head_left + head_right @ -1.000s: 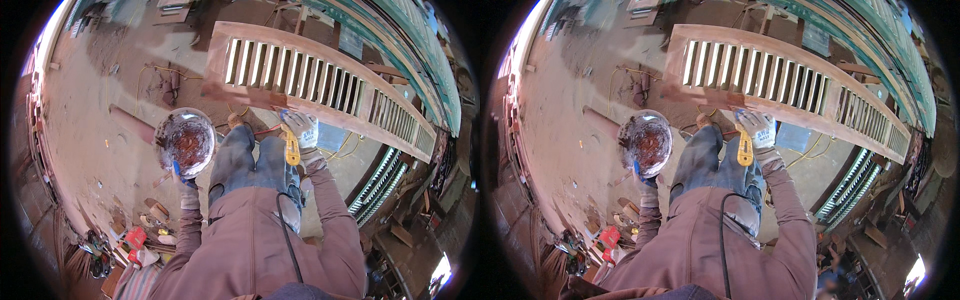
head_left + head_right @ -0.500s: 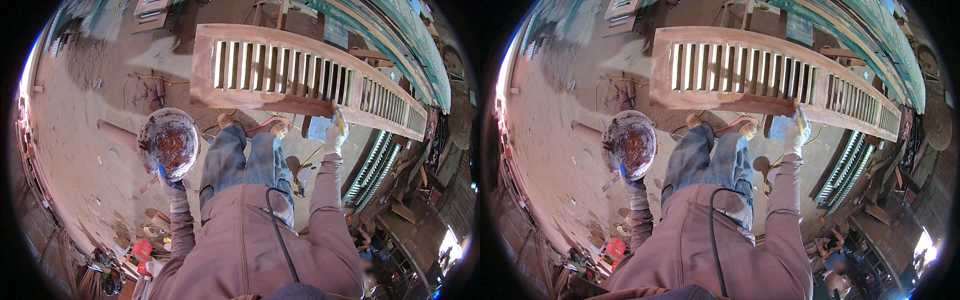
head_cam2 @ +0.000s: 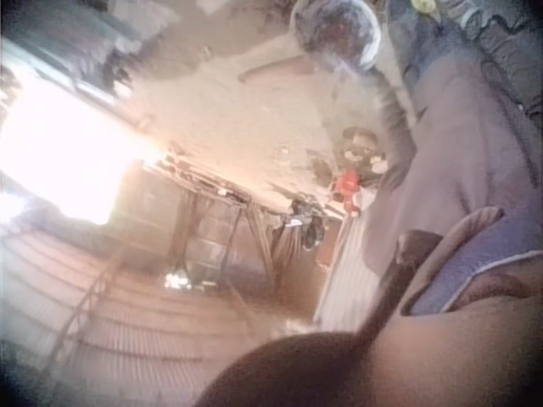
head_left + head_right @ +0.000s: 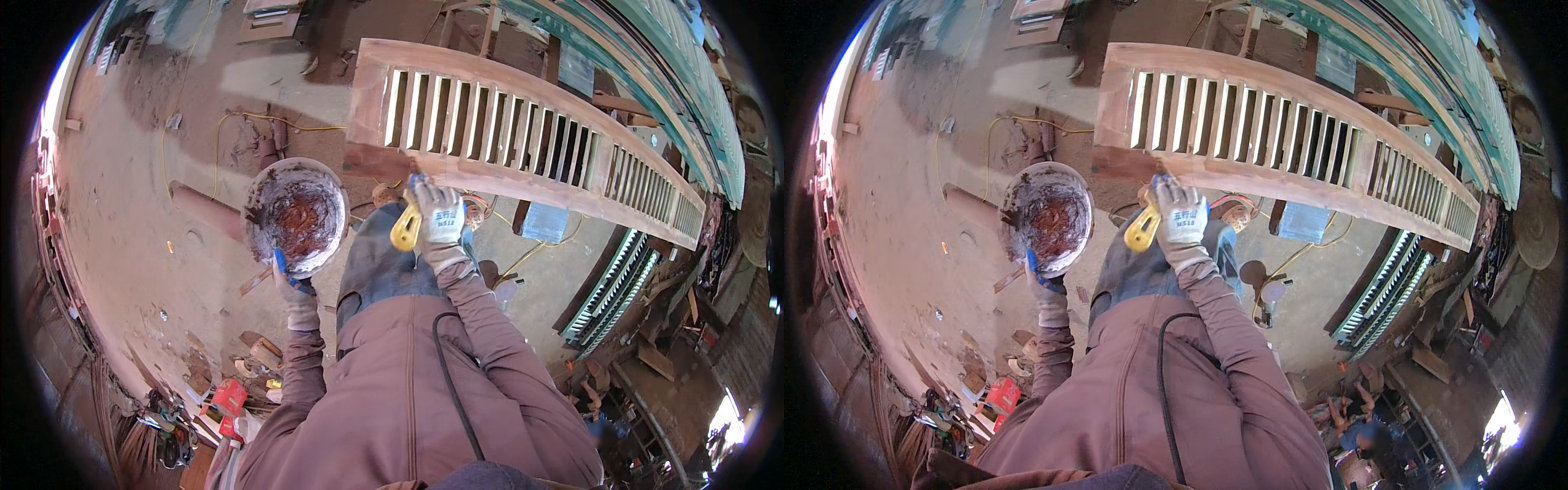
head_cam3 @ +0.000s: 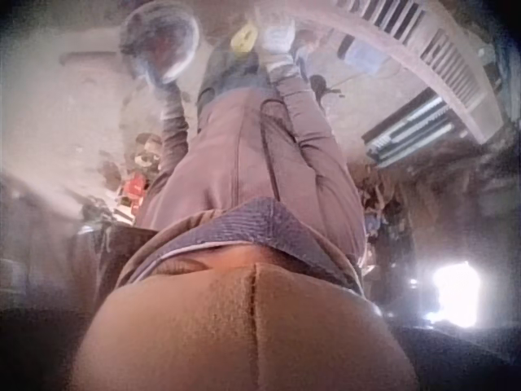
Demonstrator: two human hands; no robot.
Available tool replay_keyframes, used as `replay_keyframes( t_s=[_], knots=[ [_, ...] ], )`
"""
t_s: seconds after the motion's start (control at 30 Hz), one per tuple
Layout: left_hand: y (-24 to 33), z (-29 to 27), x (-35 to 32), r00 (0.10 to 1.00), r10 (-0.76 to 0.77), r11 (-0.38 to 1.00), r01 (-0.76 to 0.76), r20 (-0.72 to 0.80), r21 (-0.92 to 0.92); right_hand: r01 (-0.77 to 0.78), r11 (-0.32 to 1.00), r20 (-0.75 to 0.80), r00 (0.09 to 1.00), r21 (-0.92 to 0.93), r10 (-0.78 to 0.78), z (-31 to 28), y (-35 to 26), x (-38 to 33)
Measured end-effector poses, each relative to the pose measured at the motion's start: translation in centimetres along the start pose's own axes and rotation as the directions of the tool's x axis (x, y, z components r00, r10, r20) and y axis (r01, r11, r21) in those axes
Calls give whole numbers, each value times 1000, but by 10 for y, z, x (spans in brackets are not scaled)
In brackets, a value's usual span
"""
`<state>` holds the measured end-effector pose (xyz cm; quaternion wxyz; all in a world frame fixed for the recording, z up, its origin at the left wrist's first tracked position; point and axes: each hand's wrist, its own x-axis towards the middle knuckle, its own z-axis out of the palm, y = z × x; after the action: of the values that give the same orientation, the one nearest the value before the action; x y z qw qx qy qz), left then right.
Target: The person applies a reddish-brown finish to a wooden slatted panel using a yellow sponge applicator. They repeatedly dip the applicator into a metal bowl and spread the finish across the panel's surface, occasionally repositioning the panel.
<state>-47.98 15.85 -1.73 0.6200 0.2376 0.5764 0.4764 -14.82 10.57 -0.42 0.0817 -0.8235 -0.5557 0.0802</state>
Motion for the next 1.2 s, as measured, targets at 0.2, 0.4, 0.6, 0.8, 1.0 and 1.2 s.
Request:
replay_keyframes(
  t_s=[0.2, 0.4, 0.6, 0.8, 1.0, 1.2],
  knots=[
    [14, 6, -5, 1000, 13, 1000, -13, -28, 16, 132, 988, -88, 988, 82, -125, -10, 11, 25],
    [8, -3, 12, 1000, -30, 998, 31, 5, -62, 258, 966, -118, 959, -3, -256, -1, 44, 28],
    [11, 39, 37, 991, -97, 963, 118, 96, -243, 292, 938, -81, 956, 186, -281, -30, 57, -2],
    [-1, 133, 100, 988, -3, 951, 51, 153, -305, 196, 975, -240, 956, 108, -166, -39, 135, 27],
    [-25, 258, 182, 984, 146, 942, -170, -103, -290, 323, 946, -338, 886, -41, -317, -53, 159, 138],
    [-43, 332, 219, 962, 106, 933, -183, -250, -311, 350, 929, -223, 902, -121, -369, -27, 167, 184]
  ],
)
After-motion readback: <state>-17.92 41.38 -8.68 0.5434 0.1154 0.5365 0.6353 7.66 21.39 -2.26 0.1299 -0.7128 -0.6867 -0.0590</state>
